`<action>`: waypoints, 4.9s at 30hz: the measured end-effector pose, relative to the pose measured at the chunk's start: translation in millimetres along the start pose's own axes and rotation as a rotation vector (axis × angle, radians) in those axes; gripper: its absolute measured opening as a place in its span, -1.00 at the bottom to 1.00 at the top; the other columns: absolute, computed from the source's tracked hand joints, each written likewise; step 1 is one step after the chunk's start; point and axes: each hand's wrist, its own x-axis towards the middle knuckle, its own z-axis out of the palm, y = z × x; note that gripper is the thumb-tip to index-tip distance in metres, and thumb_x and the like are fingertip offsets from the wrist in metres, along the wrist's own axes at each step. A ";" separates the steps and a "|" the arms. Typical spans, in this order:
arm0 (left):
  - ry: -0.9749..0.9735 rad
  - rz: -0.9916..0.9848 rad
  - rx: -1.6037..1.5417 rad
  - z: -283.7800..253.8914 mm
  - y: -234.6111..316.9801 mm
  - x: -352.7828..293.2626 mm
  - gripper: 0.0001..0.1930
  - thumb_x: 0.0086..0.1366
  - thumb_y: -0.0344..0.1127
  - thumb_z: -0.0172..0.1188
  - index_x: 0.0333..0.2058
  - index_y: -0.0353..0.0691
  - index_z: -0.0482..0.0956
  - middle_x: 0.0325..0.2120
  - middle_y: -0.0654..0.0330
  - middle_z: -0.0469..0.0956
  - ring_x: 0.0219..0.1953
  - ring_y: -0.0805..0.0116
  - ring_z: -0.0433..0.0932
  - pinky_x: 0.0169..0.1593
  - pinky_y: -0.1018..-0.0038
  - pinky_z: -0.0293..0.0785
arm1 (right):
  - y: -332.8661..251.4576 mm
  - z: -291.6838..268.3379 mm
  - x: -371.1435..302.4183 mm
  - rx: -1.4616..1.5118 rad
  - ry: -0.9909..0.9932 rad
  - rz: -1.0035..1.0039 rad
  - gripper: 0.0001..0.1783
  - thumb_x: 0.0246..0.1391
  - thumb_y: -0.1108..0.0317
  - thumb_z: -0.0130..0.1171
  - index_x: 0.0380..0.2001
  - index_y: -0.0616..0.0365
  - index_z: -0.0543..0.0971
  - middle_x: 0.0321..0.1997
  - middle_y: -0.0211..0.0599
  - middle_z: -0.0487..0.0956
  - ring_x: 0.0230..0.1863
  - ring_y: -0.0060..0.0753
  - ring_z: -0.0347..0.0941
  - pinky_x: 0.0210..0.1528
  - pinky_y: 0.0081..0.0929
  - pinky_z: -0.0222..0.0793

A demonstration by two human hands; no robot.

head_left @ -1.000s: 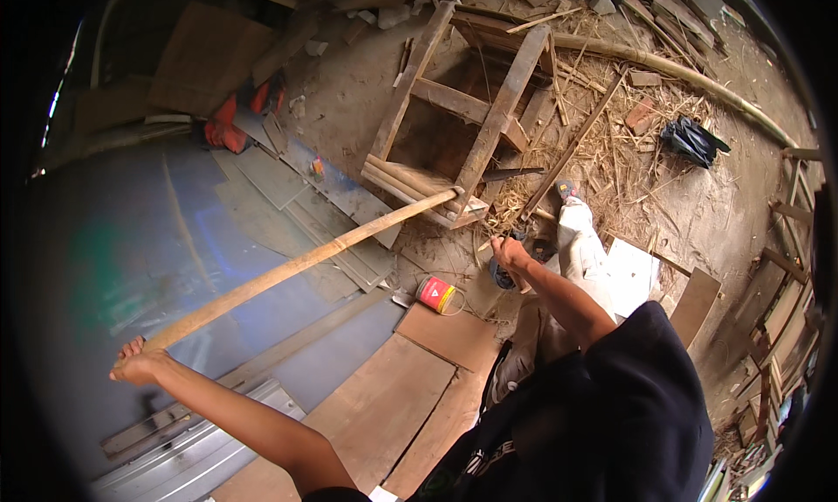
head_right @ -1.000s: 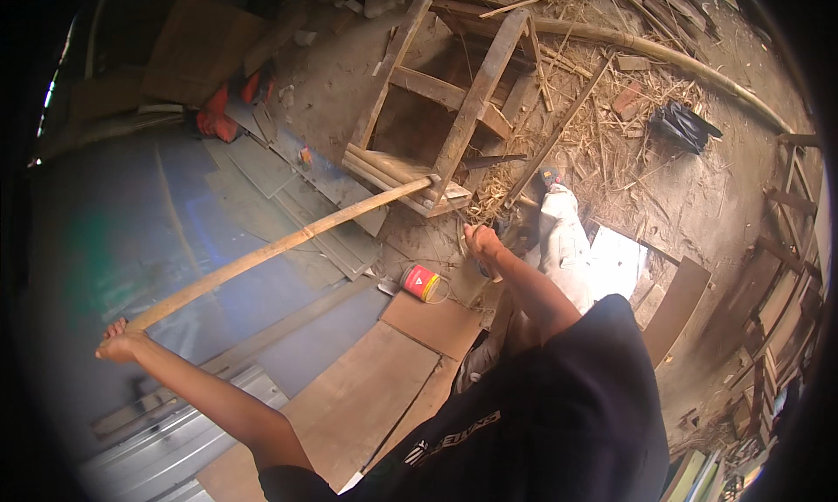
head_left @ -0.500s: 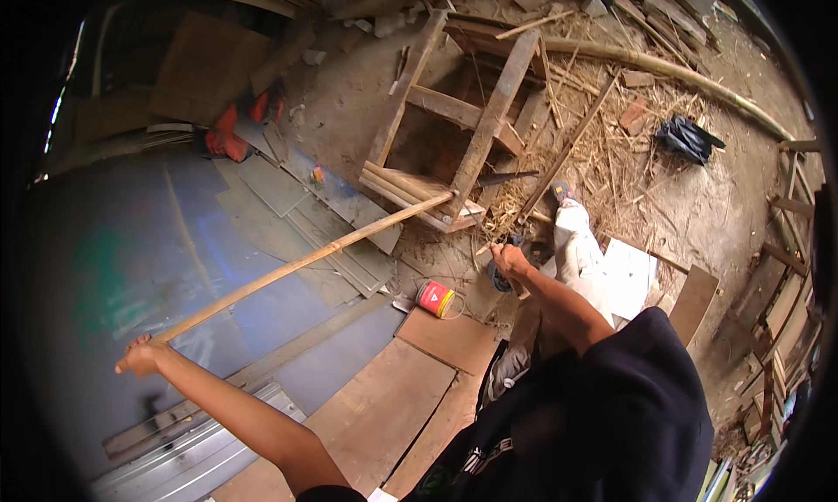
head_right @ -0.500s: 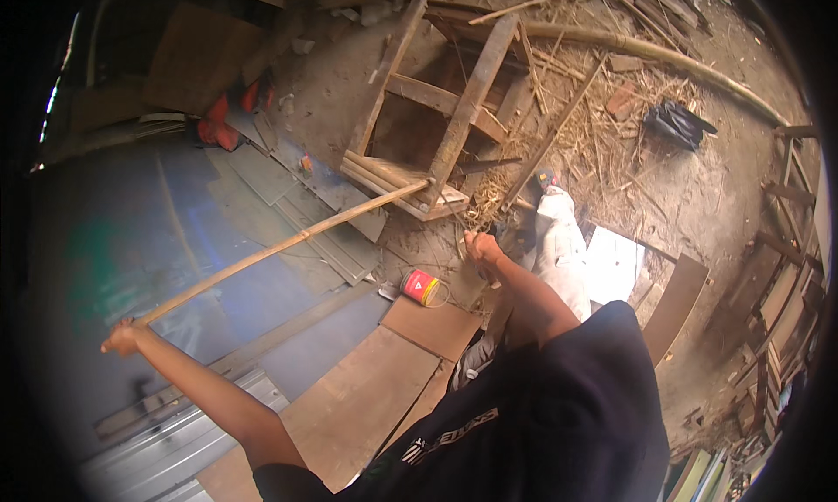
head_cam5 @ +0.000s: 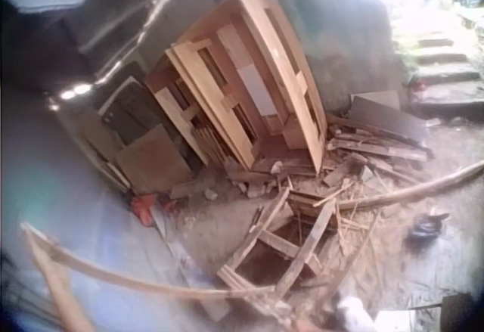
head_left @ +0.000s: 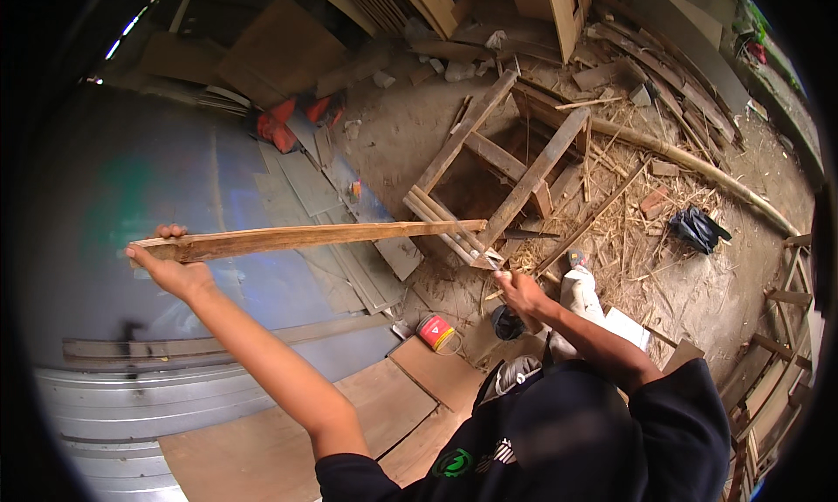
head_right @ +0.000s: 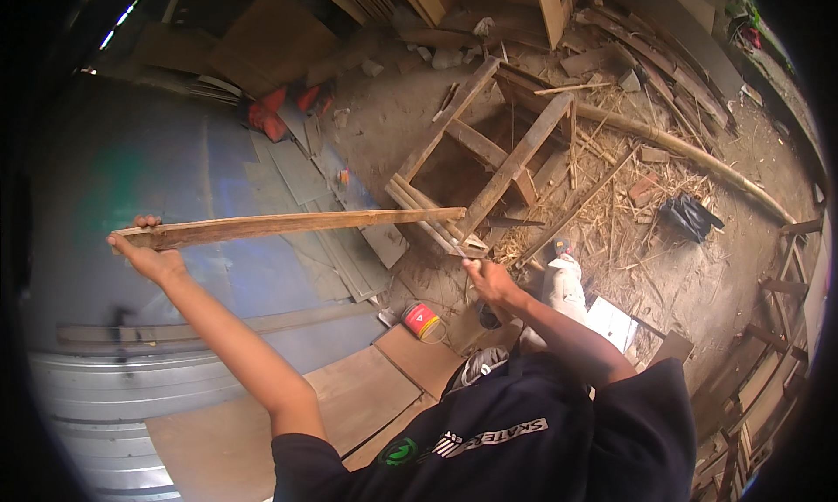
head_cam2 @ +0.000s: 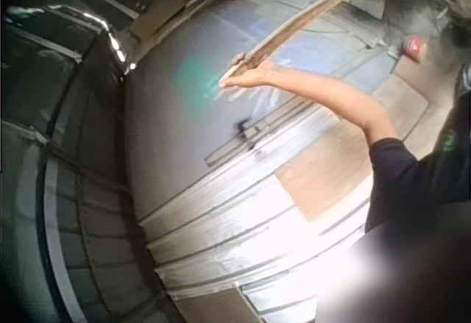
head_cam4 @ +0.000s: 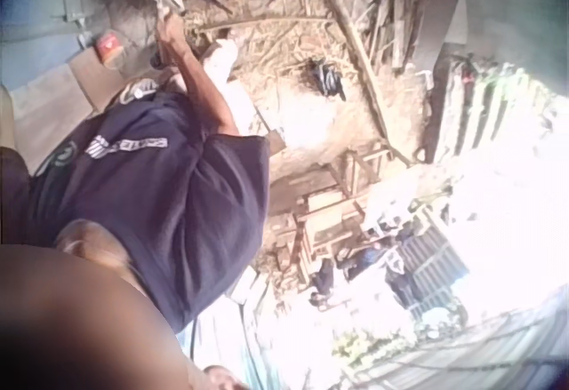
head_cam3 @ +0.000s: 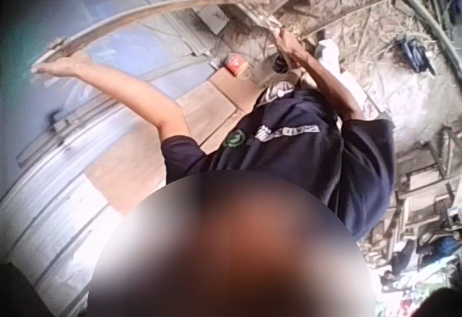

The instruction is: The person holds a long wooden stick and uses a knife to shave thin strips from its surface. The person repeatedly rotates the stick and continues shaving along its length, producing wood shavings that fall to the floor.

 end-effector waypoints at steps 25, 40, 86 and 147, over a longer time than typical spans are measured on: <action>-0.124 0.119 -0.129 6.2 27.2 -59.9 -0.37 0.31 0.43 -0.29 -0.58 -0.03 0.21 -0.83 0.41 0.07 -0.84 0.59 0.06 -0.66 0.64 0.03 | -207.4 41.7 -33.7 0.154 -0.226 -0.485 -0.44 0.32 -0.05 -0.13 -0.34 0.35 0.45 -0.60 -0.20 0.51 -0.54 -0.35 0.44 -0.45 -0.29 0.37; -0.037 0.123 -0.095 -10.2 17.5 -41.2 -0.37 0.29 0.44 -0.28 -0.63 0.00 0.19 -0.86 0.43 0.05 -0.85 0.60 0.04 -0.68 0.66 -0.01 | -149.2 26.3 20.5 0.069 -0.207 -0.153 -0.45 0.31 -0.03 -0.17 -0.25 0.27 0.60 -0.56 0.08 0.57 -0.55 -0.13 0.54 -0.45 -0.24 0.44; -0.639 -0.201 -0.718 -29.5 -37.8 80.8 -0.39 0.23 0.31 0.00 -0.77 -0.05 0.25 -0.93 0.37 0.28 -0.91 0.58 0.25 -0.76 0.73 0.24 | 168.6 -32.4 192.1 -0.184 -0.222 0.450 -0.23 0.20 -0.21 -0.16 -0.21 0.44 0.57 -0.14 0.45 0.51 0.05 0.27 0.44 0.14 -0.07 0.31; 0.470 0.017 0.074 11.5 7.0 -43.5 -0.32 0.33 0.44 -0.57 -0.53 -0.07 0.15 -0.73 0.33 0.08 -0.72 0.48 -0.05 -0.58 0.59 -0.03 | -141.0 21.2 55.5 -0.176 -0.416 -0.568 -0.68 -0.02 0.28 0.24 -0.37 0.40 0.52 -0.60 0.18 0.54 -0.51 0.10 0.58 -0.43 -0.14 0.51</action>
